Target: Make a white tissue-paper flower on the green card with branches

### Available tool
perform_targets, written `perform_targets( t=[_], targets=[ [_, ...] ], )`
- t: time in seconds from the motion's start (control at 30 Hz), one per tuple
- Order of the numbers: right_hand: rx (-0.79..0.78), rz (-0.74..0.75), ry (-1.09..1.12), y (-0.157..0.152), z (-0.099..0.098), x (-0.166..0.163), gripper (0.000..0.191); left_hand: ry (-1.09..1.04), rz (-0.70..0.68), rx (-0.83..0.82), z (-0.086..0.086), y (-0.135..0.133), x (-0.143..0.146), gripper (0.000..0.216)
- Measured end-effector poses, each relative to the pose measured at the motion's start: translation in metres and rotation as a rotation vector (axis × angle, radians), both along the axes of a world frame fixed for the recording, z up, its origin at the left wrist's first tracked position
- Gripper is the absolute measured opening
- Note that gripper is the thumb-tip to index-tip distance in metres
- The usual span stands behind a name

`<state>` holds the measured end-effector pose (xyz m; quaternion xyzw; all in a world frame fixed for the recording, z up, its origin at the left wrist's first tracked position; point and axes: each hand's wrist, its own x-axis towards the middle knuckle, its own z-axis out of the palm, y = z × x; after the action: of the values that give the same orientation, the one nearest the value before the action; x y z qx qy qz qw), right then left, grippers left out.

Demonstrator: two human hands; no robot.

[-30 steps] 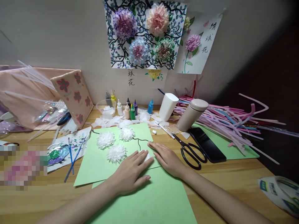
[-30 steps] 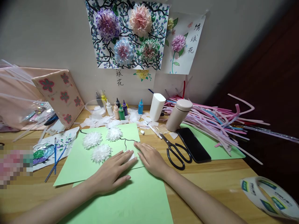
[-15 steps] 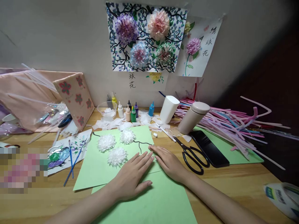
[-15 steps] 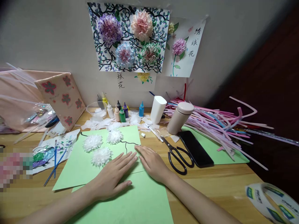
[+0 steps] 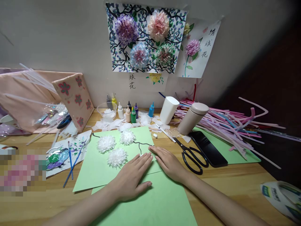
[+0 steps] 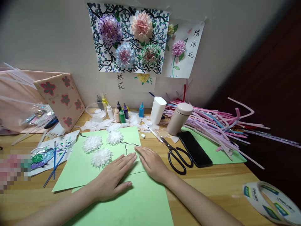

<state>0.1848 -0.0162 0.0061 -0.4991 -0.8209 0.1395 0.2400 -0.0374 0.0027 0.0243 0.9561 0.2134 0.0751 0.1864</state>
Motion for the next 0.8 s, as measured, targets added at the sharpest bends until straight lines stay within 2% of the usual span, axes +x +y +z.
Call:
perform_targets(
  t=[0.23, 0.8],
  targets=[
    [0.003, -0.006, 0.021, 0.0003, 0.0008, -0.0011, 0.041, 0.061, -0.002, -0.016, 0.0000, 0.0017, 0.0007, 0.065],
    [-0.003, -0.011, 0.055, 0.0022, -0.0020, -0.0002, 0.047, 0.018, -0.015, -0.002, -0.0027, 0.0007, -0.0009, 0.067]
  ],
)
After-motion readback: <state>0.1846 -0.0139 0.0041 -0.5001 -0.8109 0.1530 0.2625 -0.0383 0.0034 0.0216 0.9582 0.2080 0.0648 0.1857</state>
